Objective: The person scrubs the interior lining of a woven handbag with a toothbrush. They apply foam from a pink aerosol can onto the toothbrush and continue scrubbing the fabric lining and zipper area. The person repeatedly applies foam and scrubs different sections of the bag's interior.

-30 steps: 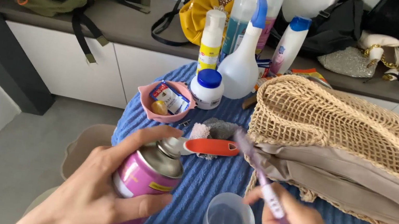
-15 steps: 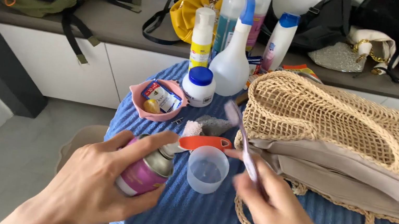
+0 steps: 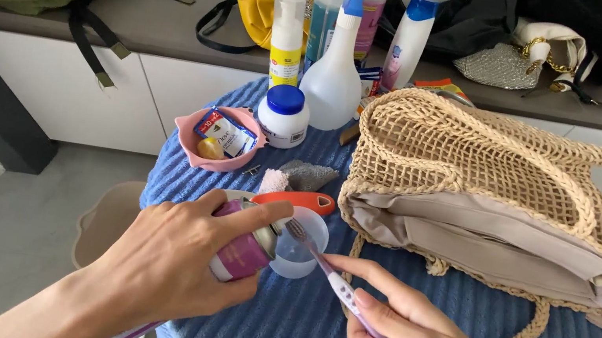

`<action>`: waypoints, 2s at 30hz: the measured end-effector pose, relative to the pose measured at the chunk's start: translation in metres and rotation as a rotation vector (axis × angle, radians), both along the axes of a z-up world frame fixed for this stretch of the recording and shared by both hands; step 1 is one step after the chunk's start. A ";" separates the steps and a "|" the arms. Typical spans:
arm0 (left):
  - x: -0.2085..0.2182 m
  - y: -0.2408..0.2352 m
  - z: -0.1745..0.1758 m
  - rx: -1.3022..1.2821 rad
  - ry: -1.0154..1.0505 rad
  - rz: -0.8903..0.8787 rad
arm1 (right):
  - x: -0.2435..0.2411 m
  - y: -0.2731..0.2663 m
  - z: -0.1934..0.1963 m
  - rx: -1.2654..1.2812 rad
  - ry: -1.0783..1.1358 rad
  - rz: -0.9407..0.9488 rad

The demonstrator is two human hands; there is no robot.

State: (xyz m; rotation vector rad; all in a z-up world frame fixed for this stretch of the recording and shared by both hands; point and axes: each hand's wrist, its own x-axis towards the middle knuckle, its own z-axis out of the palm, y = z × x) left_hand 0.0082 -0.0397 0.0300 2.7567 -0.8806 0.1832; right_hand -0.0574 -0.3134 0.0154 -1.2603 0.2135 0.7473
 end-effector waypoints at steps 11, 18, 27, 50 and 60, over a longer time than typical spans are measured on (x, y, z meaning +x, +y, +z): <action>-0.005 -0.012 0.015 0.059 0.332 0.199 | 0.008 0.007 -0.005 0.031 -0.014 0.050; -0.007 -0.016 0.020 0.089 0.342 0.243 | 0.009 0.007 -0.004 0.033 0.043 0.018; -0.008 -0.017 0.023 0.030 0.320 0.214 | 0.006 -0.002 -0.008 0.060 0.080 -0.018; 0.013 0.041 0.022 -0.688 0.713 0.084 | 0.015 -0.003 -0.011 0.051 -0.353 -0.035; 0.008 0.014 0.041 -0.516 0.773 0.207 | 0.018 -0.004 -0.010 0.091 -0.335 0.004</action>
